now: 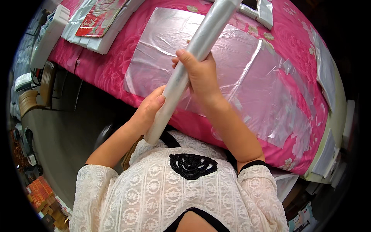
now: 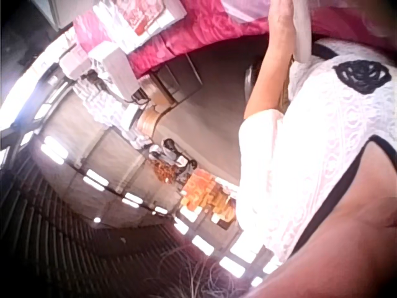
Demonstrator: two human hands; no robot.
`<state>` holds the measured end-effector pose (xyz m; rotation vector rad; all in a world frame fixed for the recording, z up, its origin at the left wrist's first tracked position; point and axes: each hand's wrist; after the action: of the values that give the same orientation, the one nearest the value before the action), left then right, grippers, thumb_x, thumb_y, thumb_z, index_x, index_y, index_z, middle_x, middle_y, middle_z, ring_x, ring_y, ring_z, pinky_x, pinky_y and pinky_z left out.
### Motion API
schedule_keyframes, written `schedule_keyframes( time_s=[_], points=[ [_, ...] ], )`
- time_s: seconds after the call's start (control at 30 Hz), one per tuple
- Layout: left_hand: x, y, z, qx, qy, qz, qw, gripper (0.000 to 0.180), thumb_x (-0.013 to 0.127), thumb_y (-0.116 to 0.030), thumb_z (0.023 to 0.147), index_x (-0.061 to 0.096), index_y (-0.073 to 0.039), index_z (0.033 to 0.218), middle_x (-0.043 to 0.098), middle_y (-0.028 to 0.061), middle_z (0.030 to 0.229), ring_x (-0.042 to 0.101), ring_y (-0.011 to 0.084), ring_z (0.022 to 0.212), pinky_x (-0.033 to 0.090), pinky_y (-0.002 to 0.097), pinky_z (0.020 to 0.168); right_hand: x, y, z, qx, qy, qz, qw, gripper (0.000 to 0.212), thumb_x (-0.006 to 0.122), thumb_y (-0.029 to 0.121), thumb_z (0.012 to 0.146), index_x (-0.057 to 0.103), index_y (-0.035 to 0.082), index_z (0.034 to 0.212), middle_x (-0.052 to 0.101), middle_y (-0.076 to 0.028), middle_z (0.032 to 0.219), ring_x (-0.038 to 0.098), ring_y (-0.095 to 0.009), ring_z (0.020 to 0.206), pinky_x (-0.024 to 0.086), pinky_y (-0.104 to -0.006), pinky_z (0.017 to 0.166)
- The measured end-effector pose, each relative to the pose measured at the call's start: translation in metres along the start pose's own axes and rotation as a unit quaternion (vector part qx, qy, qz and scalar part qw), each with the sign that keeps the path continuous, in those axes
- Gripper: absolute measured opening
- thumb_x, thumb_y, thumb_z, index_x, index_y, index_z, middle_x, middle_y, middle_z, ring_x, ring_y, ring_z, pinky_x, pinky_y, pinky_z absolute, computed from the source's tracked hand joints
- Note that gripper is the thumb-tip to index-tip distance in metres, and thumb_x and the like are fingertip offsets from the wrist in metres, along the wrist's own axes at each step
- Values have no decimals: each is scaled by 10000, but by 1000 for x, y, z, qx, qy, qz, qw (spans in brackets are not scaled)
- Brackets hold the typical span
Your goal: The person wraps small rectangular items in clear plastic film. They unroll the film, place an item on it, fold the film around the item, and set the wrapped item aside. The process is repeated for several items.
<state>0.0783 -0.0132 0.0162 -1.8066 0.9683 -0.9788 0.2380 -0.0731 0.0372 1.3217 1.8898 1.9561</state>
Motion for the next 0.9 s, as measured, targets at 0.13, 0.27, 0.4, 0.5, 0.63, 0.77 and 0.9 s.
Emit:
schedule_keyframes(
  time_s=[0.13,0.27,0.4,0.5,0.63,0.77,0.9],
  points=[
    [3,4,-7,-102,15,19,995,705,474,-642,829,456,-43,1199,588,77,802,577,143,653,501,281,596,-13,-21,-1,7,-21,-5,1000,530,705,169,785,373,-49,1136,538,-118,926,606,-188,808,527,-321,679],
    [-16,8,-21,-218,49,-1,975,636,501,-628,822,512,-52,1093,574,64,745,568,131,595,492,267,541,-63,-22,28,15,-50,-19,998,452,697,162,794,431,-53,1089,559,-112,940,604,-180,822,519,-320,745],
    [-29,20,-40,-243,72,7,967,695,627,-608,752,512,-45,1142,571,63,736,572,133,601,491,270,539,-113,17,53,-55,-169,-51,983,473,710,188,773,496,-16,1141,589,-91,968,550,-127,776,468,-257,658],
    [-31,25,-48,-249,60,12,967,615,667,-511,778,507,-35,1132,561,51,739,560,129,612,482,266,571,-131,50,48,-22,-149,-179,972,367,666,209,820,548,17,1109,605,-48,916,531,-70,714,450,-198,600],
    [-30,26,-52,-243,53,48,967,343,625,-302,862,507,-41,1050,572,54,779,568,120,659,497,277,612,-135,56,46,78,-47,-302,949,285,655,272,840,626,63,1032,591,17,755,453,-28,565,391,-166,519],
    [-27,25,-53,-241,48,57,968,336,639,-250,852,511,-33,1075,575,48,789,570,113,682,500,273,624,-124,56,42,127,41,-368,920,222,669,269,835,642,61,910,560,28,665,451,-25,553,348,-169,490],
    [-23,24,-55,-220,40,62,973,368,635,-233,851,515,-29,1132,588,59,844,578,118,744,501,271,638,-132,56,45,103,71,-391,912,204,667,251,838,641,49,816,534,41,651,439,-24,556,326,-175,487]
  ],
)
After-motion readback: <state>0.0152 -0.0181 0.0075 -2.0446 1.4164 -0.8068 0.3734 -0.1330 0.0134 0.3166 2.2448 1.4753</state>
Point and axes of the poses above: each hand's wrist, its own z-axis towards the middle knuckle, its own x-axis out of the palm, y = z × x
